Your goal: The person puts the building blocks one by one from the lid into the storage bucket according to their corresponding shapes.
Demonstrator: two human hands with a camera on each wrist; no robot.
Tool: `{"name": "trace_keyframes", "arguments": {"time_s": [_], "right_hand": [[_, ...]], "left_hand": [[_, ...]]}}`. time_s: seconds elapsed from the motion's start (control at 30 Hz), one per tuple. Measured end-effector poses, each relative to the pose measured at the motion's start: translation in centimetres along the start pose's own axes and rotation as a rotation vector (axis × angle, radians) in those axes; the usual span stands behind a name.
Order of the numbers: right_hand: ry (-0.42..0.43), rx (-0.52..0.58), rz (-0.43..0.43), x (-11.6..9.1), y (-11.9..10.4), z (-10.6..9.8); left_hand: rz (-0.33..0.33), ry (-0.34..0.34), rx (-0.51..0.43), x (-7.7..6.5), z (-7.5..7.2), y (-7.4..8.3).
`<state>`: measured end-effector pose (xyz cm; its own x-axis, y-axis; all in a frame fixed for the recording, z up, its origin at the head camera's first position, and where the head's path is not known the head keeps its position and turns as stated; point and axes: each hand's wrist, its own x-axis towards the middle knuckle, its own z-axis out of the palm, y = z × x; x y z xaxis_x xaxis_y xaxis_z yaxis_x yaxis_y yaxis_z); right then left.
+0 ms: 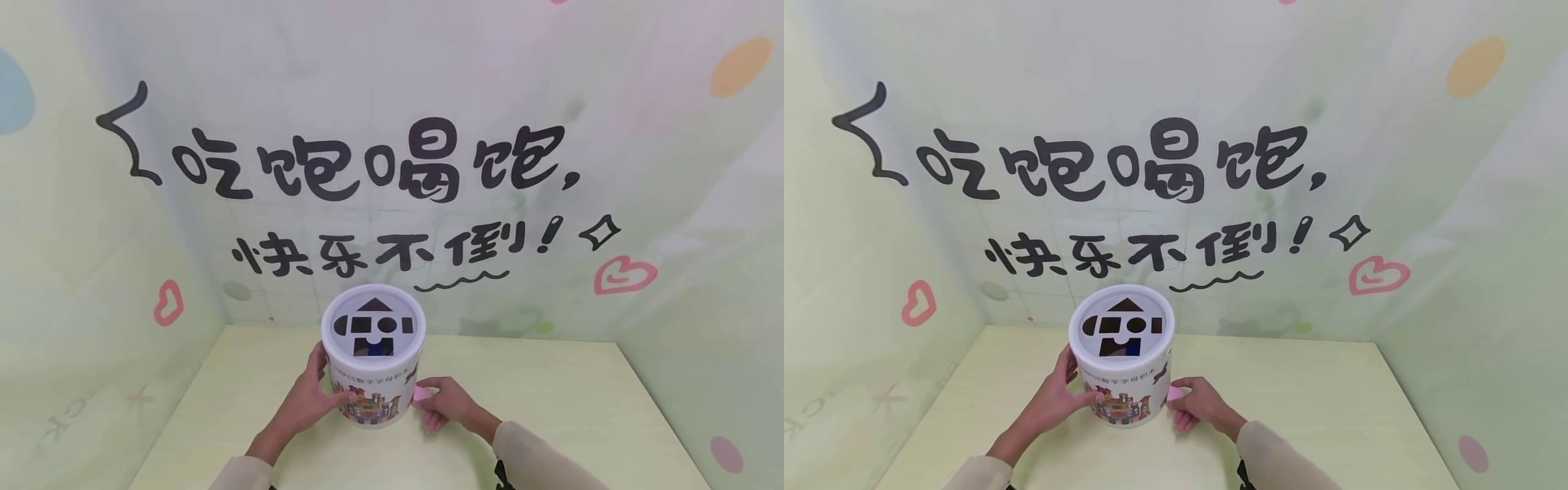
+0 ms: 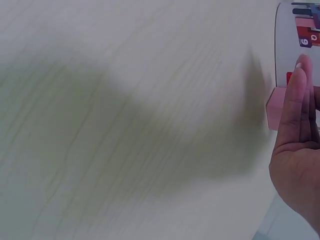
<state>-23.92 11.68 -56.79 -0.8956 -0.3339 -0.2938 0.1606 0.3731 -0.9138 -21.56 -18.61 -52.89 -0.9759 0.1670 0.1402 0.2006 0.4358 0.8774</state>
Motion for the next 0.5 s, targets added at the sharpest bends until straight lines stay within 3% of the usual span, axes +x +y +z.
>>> {"name": "trace_keyframes", "arguments": {"time_s": [0.23,0.5], "right_hand": [[0.006,-0.001,-0.009,-0.03,0.79,0.91],[-0.006,-0.004,-0.034,0.12,0.69,0.26]], "left_hand": [[-0.002,0.001,-0.003,-0.27,-0.1,-0.13],[0.016,-0.007,-0.005,-0.12,-0.02,-0.16]]}}
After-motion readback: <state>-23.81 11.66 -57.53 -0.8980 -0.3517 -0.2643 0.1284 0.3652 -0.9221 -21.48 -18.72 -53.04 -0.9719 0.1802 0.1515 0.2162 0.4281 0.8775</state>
